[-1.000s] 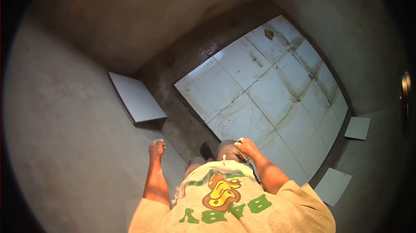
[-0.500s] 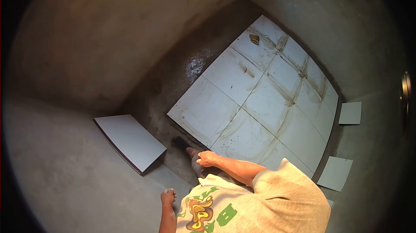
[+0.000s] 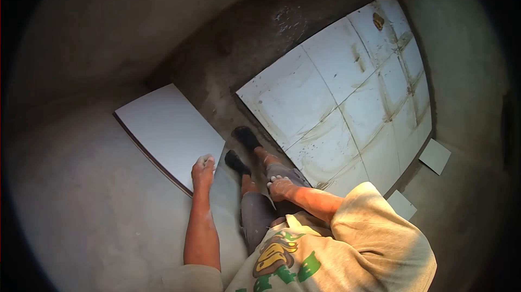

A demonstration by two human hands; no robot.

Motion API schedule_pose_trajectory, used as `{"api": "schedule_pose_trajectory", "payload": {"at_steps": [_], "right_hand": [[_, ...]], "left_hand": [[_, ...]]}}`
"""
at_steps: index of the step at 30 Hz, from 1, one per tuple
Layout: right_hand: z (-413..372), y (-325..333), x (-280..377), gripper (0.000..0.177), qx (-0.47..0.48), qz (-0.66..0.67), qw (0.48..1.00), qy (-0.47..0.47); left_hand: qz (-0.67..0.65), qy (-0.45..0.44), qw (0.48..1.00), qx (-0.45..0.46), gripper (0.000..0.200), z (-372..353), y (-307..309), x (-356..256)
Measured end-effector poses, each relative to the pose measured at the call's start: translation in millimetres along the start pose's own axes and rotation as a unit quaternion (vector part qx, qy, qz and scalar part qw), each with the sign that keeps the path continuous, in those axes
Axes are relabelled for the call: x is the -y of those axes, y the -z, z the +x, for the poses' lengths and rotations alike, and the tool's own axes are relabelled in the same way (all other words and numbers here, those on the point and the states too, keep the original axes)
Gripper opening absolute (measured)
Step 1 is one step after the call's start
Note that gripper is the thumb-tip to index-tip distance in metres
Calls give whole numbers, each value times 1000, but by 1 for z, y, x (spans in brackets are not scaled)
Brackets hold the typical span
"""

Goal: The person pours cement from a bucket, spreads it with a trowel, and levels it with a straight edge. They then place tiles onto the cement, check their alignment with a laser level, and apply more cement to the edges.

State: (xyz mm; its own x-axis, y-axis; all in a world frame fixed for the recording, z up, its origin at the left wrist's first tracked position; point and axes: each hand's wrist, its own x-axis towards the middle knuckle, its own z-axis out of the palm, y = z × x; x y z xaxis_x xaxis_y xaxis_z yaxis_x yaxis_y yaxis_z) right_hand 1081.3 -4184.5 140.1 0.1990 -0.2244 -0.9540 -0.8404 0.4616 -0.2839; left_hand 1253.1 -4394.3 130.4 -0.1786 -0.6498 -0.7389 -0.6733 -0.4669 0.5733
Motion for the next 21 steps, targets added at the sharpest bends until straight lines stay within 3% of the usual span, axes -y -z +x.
{"api": "schedule_pose_trajectory", "payload": {"at_steps": [2,4,9,11,21], "right_hand": [[2,4,3,42,20,14,1000,0],[2,-1,3,43,-27,33,999,2],[19,1,2,61,12,20,1000,-19],[18,3,7,59,26,24,999,-17],[16,-9,3,56,28,-7,999,17]], "left_hand": [[27,36,999,17,30,22,-7,9],[50,42,997,38,30,43,-12,28],[46,67,995,59,29,83,-16,60],[57,67,994,68,28,85,-9,66],[32,57,997,49,26,82,44,24]]}}
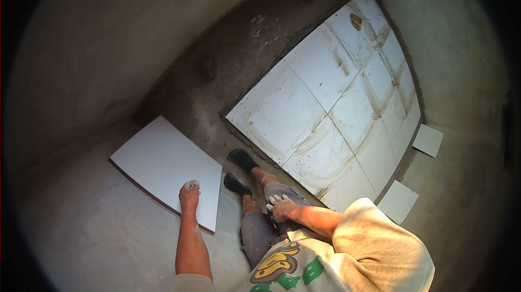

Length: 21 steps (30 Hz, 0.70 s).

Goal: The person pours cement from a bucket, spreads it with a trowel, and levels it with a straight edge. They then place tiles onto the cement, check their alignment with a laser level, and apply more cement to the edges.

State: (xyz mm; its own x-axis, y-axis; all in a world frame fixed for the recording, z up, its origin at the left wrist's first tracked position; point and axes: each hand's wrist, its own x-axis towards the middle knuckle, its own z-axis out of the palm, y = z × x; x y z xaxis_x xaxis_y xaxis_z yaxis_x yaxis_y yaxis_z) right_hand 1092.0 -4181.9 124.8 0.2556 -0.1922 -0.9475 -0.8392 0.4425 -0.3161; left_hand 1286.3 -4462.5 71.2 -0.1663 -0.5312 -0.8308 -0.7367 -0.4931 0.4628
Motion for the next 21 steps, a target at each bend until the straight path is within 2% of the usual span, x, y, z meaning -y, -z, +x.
{"api": "schedule_pose_trajectory", "payload": {"at_steps": [3,6,8,11,12,13,15,17,20,21], "right_hand": [[-16,6,-3,56,-7,23,1000,-12],[-31,19,0,47,-38,49,997,-45],[-51,33,3,40,23,20,1000,-3],[-83,43,10,35,-8,51,999,-2],[-84,41,10,39,-14,49,998,-22],[-101,43,9,39,-33,54,998,-30],[-138,28,9,43,-206,180,962,1],[-146,14,0,41,-248,202,948,-7],[-164,-17,-13,43,-305,221,925,-56],[-172,-32,-16,44,-360,270,890,-75]], "left_hand": [[-6,-23,1000,-11,22,-7,7,-15],[-12,-35,999,-12,20,-10,8,-19],[-22,-53,998,-11,19,-18,5,-23],[-41,-77,996,13,18,-37,-5,-37],[-40,-81,996,20,18,-44,-9,-41],[-39,-85,995,29,18,-48,-14,-45],[-22,-103,994,39,19,-59,-24,-44],[-2,-118,992,45,19,-76,-28,-34],[-37,-91,991,86,22,-100,-39,-13],[-35,-96,991,88,22,-109,-41,-1]]}}
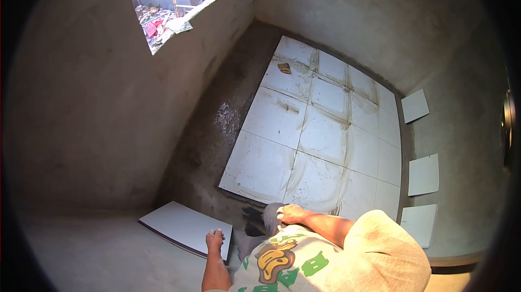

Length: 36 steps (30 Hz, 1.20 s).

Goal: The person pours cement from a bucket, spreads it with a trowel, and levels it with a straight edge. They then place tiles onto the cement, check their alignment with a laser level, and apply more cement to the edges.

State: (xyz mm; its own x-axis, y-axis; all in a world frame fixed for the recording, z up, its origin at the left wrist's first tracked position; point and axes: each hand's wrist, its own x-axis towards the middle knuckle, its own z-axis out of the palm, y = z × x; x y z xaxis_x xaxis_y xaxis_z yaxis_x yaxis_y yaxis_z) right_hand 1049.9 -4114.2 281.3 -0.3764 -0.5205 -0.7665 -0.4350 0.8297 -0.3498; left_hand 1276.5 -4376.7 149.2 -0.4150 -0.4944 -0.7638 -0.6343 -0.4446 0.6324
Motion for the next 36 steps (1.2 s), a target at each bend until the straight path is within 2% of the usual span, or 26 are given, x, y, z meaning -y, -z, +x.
{"api": "schedule_pose_trajectory", "payload": {"at_steps": [1,4,5,8,10,11,13,15,17,20,22,24,26,28,31,32,34,35,36], "right_hand": [[-12,-3,-9,45,-60,51,997,-23],[-23,-9,-36,45,-70,60,995,-43],[-29,-9,-41,45,-79,66,994,-42],[-48,-14,-56,42,-75,78,989,-97],[-58,-26,-71,40,-84,116,979,-141],[-59,-36,-81,39,-94,111,978,-151],[-66,-51,-102,39,-90,132,973,-167],[-74,-66,-122,39,-81,151,969,-181],[-81,-82,-145,37,-118,143,968,-168],[-101,-93,-169,37,-145,207,945,-209],[-103,-116,-199,36,-159,209,941,-213],[-108,-131,-220,40,-119,218,936,-249],[-127,-129,-227,42,-112,211,940,-244],[-132,-147,-244,42,-155,194,941,-228],[-140,-157,-253,35,-204,182,928,-253],[-142,-162,-253,35,-204,188,927,-253],[-145,-165,-246,34,-277,357,842,-293],[-146,-164,-239,34,-290,346,840,-302],[-152,-157,-224,34,-292,347,838,-303]], "left_hand": [[39,18,999,11,22,-10,-3,12],[187,43,979,65,22,-1,7,75],[196,71,976,63,22,-1,9,84],[210,109,969,69,21,1,11,84],[176,143,972,69,20,-14,8,45],[175,138,970,99,15,-3,9,38],[162,87,980,76,16,7,3,14],[105,60,985,119,15,29,-4,-5],[154,-6,985,81,15,6,-35,-52],[169,-44,980,96,14,-11,-83,-87],[114,-74,980,145,17,-22,-122,-93],[140,-122,965,186,24,-34,-161,-89],[180,-108,951,225,26,-52,-199,-81],[305,-110,912,251,27,-69,-230,-73],[406,-133,858,283,33,-80,-254,-65],[412,-133,856,283,33,-67,-253,-64],[464,-161,826,276,36,-53,-257,-86],[567,-235,754,232,38,-62,-255,-113],[558,-199,777,211,40,-34,-251,-112]]}}
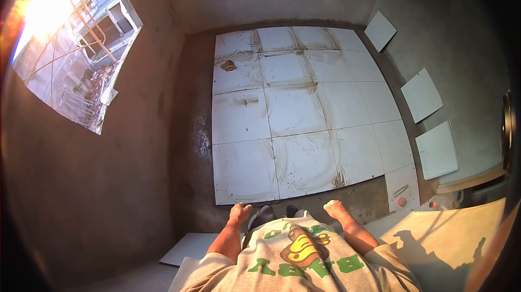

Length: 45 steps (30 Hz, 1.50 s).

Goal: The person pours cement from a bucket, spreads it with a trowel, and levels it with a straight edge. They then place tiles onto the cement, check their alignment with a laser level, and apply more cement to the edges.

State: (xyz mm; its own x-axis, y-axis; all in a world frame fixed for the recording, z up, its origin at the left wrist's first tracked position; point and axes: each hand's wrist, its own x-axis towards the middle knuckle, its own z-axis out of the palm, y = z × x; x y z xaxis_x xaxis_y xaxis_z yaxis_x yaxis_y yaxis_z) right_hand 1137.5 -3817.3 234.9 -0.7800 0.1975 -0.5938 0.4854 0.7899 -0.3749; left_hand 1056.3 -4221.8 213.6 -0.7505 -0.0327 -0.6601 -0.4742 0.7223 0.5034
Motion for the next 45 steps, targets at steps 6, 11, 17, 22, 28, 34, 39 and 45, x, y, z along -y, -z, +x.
{"api": "schedule_pose_trajectory", "payload": {"at_steps": [6,11,17,22,28,34,39,45], "right_hand": [[-27,-33,37,34,63,24,992,-107],[-47,-32,66,34,80,83,990,-82],[-58,-18,62,35,4,105,985,-134],[-54,-21,24,32,-14,107,985,-134],[-24,-10,-61,29,26,-137,984,110],[-3,36,-144,35,-42,257,958,-117],[-14,100,-202,30,-167,256,948,-89],[-58,142,-288,22,-235,287,928,-33]], "left_hand": [[-56,31,997,-30,38,57,50,39],[21,43,999,20,38,56,58,37],[92,9,990,108,40,50,24,2],[150,-72,971,172,42,59,-3,-46],[284,-194,931,124,31,87,-29,-99],[413,-247,871,100,32,88,-97,-164],[318,-240,909,118,35,63,-191,-256],[157,-244,944,157,33,38,-281,-385]]}}
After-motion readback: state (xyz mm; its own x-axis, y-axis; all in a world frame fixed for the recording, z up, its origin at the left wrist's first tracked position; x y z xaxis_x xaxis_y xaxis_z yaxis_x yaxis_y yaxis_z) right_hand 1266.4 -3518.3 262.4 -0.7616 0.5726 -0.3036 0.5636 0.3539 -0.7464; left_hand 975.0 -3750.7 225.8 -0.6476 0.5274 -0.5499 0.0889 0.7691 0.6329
